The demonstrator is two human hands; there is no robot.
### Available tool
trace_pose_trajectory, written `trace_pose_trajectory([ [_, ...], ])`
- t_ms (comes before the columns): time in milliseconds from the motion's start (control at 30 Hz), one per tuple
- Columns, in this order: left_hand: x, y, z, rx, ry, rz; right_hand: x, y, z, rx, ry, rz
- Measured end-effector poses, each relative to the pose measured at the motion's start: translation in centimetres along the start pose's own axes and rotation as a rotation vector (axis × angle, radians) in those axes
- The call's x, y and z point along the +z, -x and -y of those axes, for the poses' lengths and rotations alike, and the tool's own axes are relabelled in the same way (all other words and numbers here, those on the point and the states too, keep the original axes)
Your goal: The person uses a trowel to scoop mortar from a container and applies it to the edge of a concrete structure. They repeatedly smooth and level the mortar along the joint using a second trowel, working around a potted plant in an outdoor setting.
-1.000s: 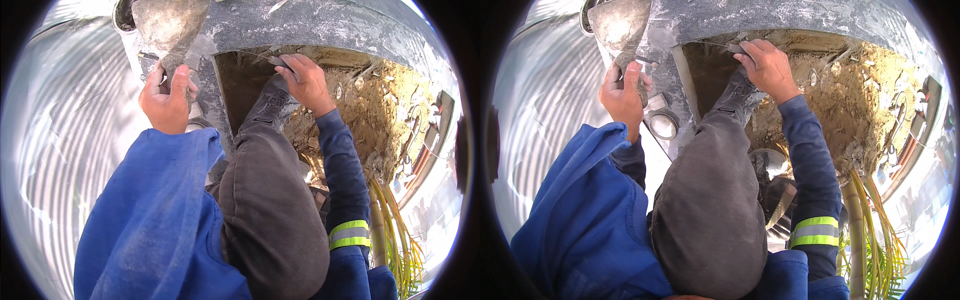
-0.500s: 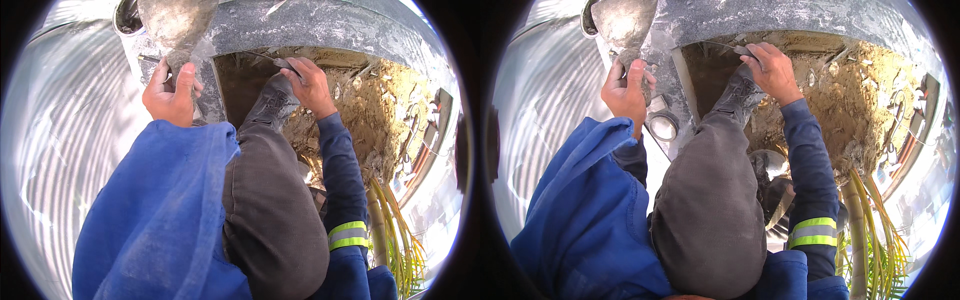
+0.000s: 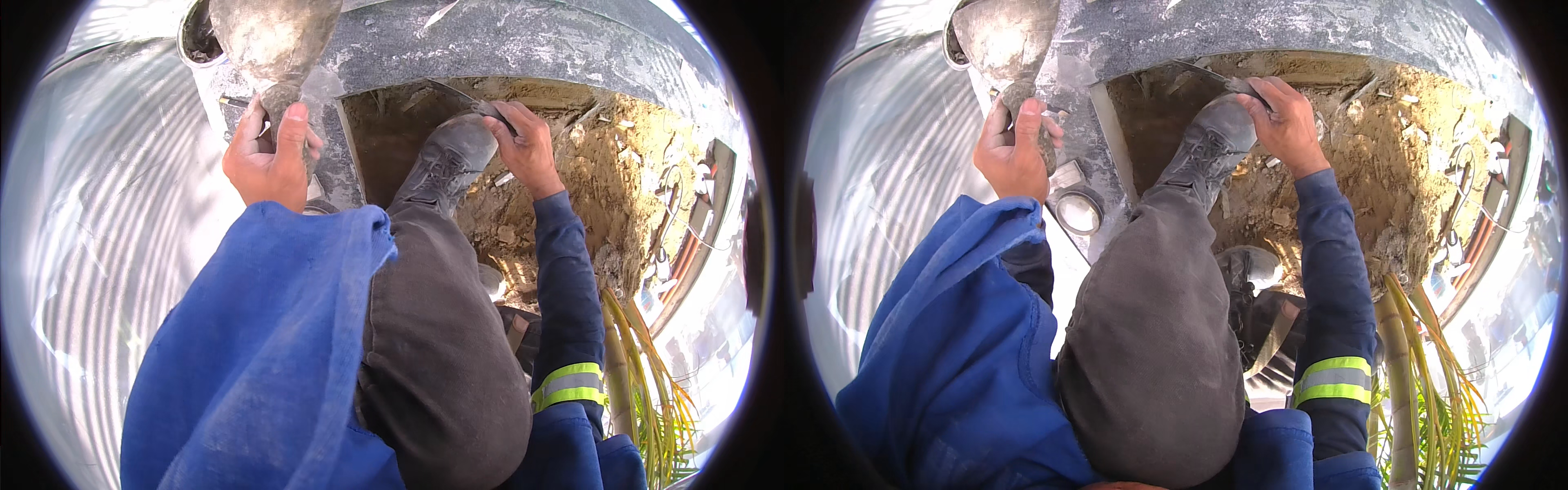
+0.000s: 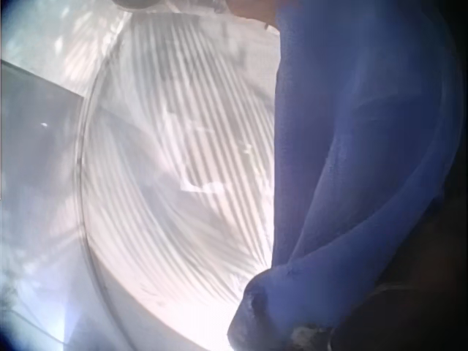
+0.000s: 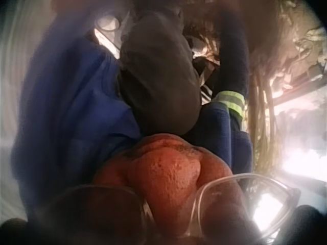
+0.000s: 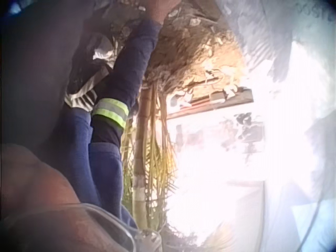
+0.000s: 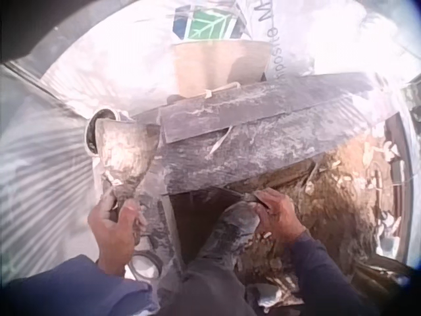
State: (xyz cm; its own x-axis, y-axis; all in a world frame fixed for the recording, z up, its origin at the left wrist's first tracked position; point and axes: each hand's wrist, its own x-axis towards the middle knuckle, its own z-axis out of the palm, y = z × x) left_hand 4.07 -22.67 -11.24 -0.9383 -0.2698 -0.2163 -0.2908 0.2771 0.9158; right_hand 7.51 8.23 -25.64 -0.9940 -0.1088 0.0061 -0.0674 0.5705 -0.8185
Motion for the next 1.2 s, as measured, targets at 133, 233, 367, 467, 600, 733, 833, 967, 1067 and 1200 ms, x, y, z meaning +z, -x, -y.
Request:
trace_pose_trajectory([
  [133, -0.4, -0.5, 1.1, 0.051, -0.012, 0.018, -1.2, 1.2, -0.9, -0.008, 0.060, -0.004],
  [233, 0.4, -0.6, 1.0, 0.051, 0.037, 0.040, -0.8, -0.3, 0.4, -0.169, 0.107, 0.019],
  [367, 1.3, -0.4, 0.3, 0.074, 0.047, 0.020, -0.8, -1.1, 0.2, -0.119, 0.078, 0.000],
  [467, 0.5, -0.3, 0.2, 0.068, -0.018, 0.006, -2.3, 0.3, -2.0, -0.011, 0.007, 0.004],
  [600, 0.5, -0.6, 1.1, 0.082, -0.047, 0.019, -4.0, 1.9, -1.6, -0.018, 0.129, 0.045],
  [733, 0.9, -0.5, 0.5, 0.083, 0.034, 0.031, -4.1, 2.1, 3.8, -0.008, 0.063, 0.073],
  [833, 0.6, -0.3, 0.7, 0.102, 0.043, 0.004, -3.3, 0.1, 10.4, 0.003, 0.172, 0.122],
  [967, 0.6, -0.7, 1.0, 0.105, 0.028, 0.011, -1.3, -2.5, 14.5, 0.056, 0.293, 0.232],
  [1067, 0.6, -0.5, 0.8, 0.067, 0.006, 0.015, -0.2, -3.2, 14.3, 0.059, 0.273, 0.248],
  [1200, 0.5, -0.4, 1.1, 0.089, 0.043, 0.016, -0.9, -3.1, 12.2, 0.180, 0.228, 0.210],
])
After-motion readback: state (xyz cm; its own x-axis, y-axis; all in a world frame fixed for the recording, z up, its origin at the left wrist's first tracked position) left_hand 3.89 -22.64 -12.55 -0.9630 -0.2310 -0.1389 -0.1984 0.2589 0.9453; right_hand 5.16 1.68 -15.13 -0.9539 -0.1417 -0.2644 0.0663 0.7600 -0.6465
